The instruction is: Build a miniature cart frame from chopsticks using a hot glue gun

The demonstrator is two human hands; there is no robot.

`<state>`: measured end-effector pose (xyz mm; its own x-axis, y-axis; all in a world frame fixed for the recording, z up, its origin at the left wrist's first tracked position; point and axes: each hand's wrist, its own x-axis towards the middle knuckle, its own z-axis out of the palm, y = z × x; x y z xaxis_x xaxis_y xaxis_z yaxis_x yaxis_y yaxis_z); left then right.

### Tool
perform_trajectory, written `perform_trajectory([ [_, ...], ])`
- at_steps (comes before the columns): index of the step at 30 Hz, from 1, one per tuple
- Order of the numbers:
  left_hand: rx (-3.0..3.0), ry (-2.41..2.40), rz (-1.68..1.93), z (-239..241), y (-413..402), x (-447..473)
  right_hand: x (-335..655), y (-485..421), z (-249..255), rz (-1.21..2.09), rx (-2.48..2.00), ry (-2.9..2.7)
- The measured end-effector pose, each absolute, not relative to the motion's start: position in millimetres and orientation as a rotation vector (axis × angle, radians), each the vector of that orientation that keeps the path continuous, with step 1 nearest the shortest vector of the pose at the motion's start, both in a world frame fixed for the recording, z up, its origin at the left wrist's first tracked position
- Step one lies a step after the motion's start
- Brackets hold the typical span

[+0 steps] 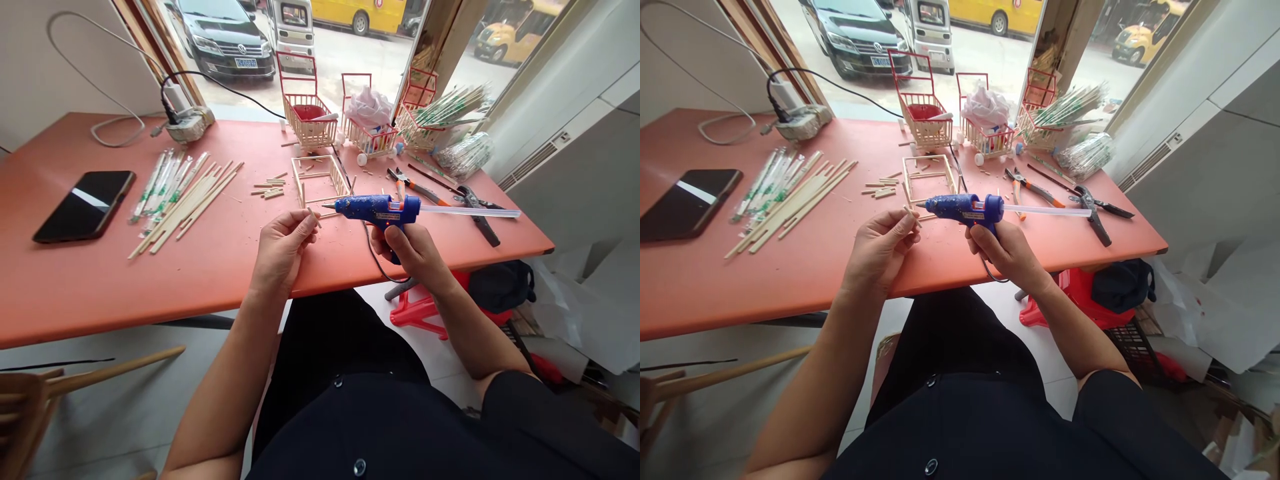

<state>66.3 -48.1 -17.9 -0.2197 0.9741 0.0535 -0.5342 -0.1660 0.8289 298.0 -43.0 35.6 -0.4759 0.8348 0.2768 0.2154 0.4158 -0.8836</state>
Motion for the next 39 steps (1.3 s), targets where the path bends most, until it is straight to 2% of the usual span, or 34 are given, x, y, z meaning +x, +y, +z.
perform_trajectory([
  [14,-0.015,0.522,1.52,13,-42,80,296,-51,20,1.018,-0.848,-1.888],
  [39,-0.06,0.479,1.53,12,-48,97,294,-49,16,1.024,-0.895,-1.904],
])
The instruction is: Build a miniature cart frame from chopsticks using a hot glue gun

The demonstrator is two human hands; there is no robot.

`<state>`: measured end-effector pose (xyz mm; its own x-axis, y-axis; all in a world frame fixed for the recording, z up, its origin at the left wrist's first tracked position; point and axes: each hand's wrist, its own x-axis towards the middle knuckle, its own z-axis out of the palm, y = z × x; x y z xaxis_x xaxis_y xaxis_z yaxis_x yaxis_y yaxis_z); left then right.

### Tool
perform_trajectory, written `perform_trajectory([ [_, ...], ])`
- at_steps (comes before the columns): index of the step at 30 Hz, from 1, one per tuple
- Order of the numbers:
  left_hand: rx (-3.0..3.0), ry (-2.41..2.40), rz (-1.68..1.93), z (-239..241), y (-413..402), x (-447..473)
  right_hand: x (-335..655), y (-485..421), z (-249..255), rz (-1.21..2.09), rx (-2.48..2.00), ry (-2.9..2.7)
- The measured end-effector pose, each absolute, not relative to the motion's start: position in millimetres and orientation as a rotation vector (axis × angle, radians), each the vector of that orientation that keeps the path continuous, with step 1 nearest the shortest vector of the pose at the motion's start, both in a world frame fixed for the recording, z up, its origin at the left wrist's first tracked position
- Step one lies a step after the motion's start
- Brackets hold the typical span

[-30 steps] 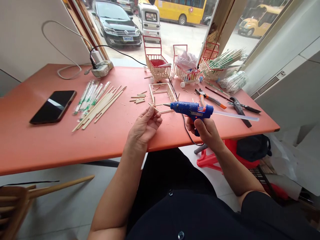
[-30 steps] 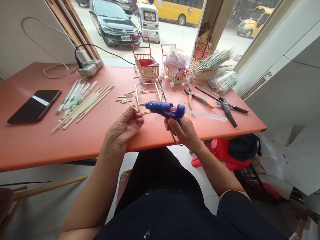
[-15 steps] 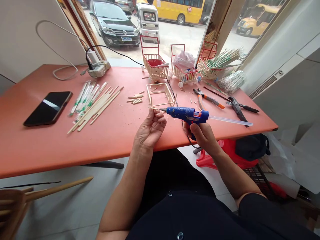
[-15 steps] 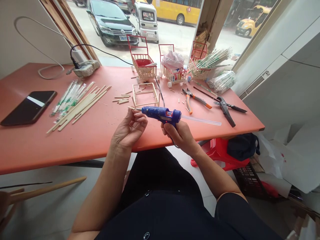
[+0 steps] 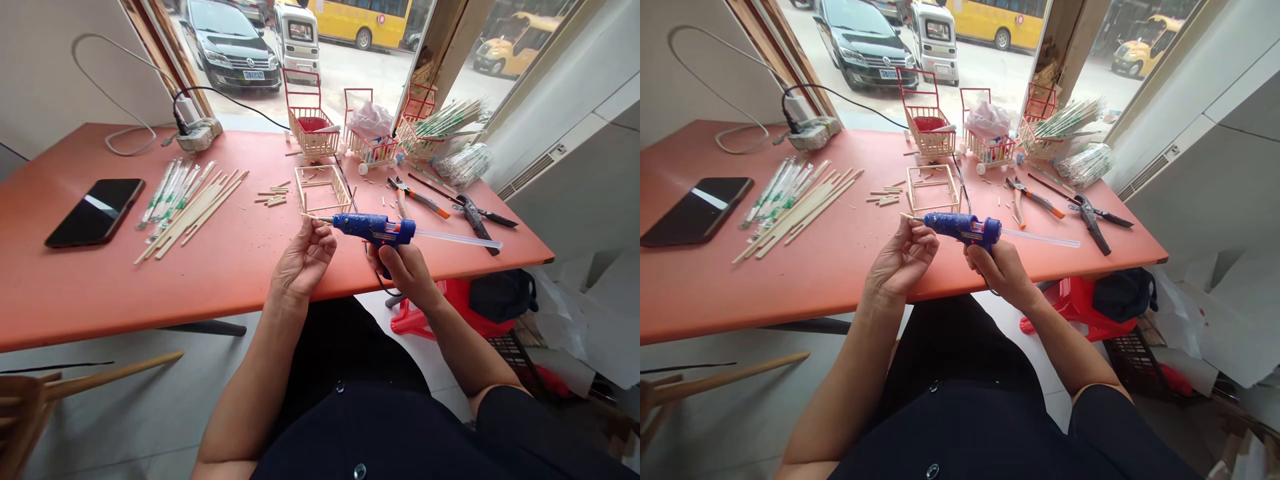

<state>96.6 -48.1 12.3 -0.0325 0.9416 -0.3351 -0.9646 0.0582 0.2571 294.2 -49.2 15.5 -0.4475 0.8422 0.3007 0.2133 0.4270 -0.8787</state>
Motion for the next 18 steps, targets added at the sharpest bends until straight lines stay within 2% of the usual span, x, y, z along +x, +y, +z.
perform_trajectory([
  [18,0.03,0.512,1.547,10.3,-48.5,95.8,293.0,-50.4,21.1,0.984,-0.941,-1.927],
])
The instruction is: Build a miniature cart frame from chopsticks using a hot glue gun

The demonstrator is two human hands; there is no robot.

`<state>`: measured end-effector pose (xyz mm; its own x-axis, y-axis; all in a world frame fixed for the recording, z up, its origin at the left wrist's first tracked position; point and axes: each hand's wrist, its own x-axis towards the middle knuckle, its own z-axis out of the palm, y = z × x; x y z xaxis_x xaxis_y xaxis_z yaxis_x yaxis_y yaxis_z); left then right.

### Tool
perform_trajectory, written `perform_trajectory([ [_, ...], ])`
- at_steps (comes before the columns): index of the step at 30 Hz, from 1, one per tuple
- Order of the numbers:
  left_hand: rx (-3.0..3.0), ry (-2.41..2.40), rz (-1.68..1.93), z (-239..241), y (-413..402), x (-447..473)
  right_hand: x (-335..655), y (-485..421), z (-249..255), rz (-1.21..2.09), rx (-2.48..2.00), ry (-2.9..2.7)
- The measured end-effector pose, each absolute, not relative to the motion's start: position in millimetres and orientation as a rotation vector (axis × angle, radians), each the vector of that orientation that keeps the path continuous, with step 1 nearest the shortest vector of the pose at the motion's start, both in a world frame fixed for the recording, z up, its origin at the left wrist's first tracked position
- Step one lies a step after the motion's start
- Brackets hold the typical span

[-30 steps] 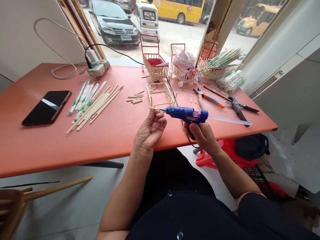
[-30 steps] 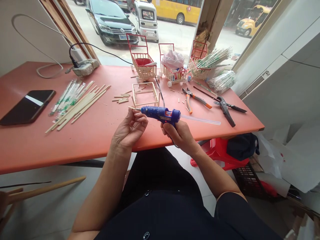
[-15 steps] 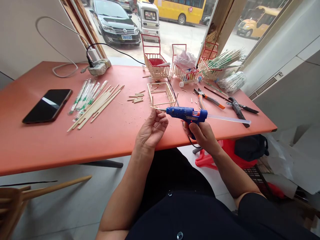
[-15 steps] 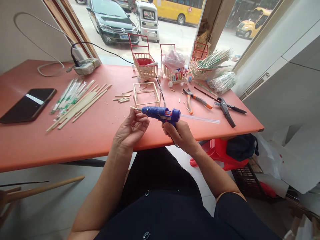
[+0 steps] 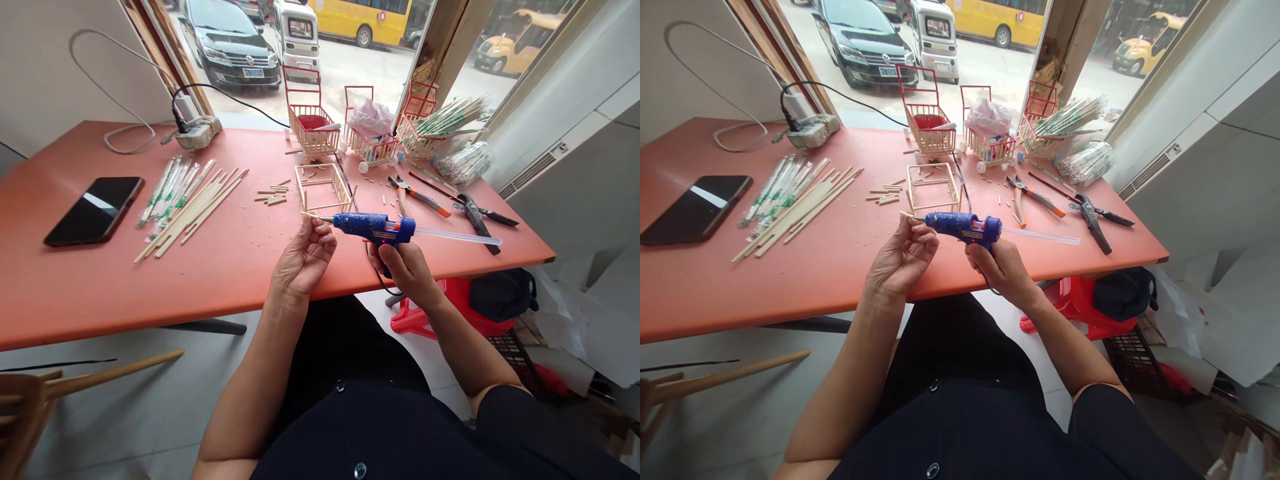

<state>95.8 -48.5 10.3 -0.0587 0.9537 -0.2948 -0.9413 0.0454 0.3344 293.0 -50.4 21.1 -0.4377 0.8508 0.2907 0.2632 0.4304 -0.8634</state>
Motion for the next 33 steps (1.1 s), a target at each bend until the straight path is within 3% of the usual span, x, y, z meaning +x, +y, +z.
perform_trajectory([
  [33,0.024,0.549,1.571,5.8,-46.2,92.9,289.3,-49.9,22.8,0.987,-0.933,-1.936],
])
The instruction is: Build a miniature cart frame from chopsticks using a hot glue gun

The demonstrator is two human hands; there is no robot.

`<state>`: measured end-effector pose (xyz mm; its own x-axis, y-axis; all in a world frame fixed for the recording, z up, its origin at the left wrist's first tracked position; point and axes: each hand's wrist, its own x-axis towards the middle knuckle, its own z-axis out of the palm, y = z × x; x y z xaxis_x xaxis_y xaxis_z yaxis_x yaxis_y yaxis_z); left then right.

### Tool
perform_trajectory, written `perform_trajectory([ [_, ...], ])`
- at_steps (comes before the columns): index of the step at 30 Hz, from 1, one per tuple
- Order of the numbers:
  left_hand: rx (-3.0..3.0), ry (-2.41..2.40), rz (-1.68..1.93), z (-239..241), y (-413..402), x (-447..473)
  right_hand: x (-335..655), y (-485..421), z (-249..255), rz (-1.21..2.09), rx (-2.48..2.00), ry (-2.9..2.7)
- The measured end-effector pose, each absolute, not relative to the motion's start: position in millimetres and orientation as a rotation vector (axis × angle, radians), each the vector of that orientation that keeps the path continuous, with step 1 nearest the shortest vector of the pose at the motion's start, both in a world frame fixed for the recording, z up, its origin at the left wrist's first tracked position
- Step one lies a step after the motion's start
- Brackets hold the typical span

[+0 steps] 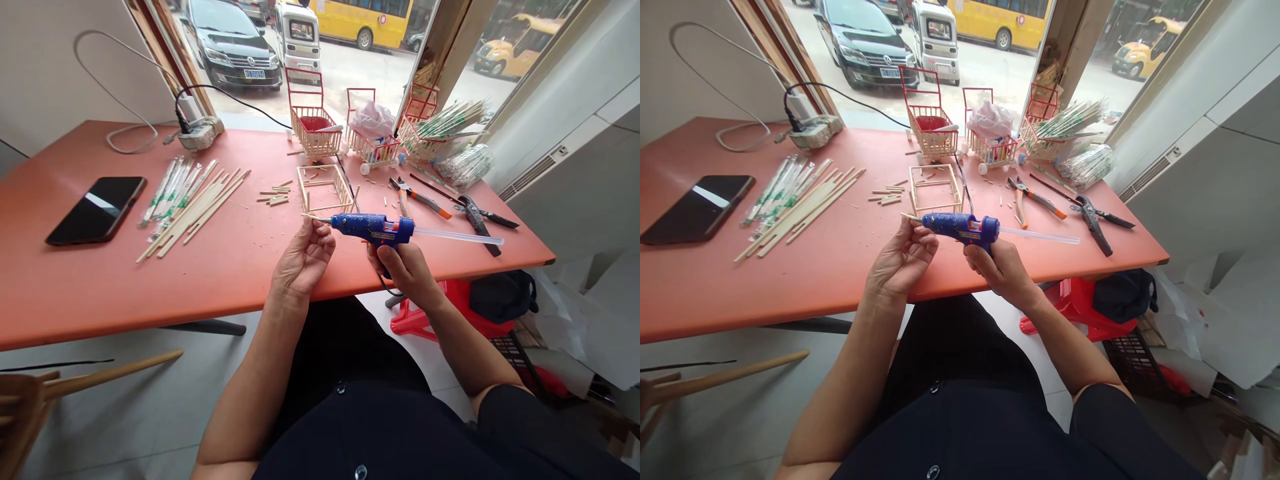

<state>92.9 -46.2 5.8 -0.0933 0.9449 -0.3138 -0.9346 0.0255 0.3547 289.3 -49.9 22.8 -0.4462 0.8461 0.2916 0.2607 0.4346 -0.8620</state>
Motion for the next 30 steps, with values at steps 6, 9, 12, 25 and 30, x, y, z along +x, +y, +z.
perform_trajectory([
  [6,-0.045,0.486,1.54,11,-49,93,291,-49,22,0.967,-0.937,-1.928],
  [9,-0.07,0.47,1.542,12,-49,92,292,-49,21,0.973,-0.956,-1.929],
  [12,-0.092,0.478,1.556,12,-48,93,292,-49,20,0.975,-0.956,-1.943],
  [25,0.134,0.582,1.628,-6,-45,81,308,-40,17,0.256,-0.962,-2.136],
  [30,0.173,0.595,1.645,-12,-47,73,347,-5,12,-0.082,-1.505,-1.975],
])
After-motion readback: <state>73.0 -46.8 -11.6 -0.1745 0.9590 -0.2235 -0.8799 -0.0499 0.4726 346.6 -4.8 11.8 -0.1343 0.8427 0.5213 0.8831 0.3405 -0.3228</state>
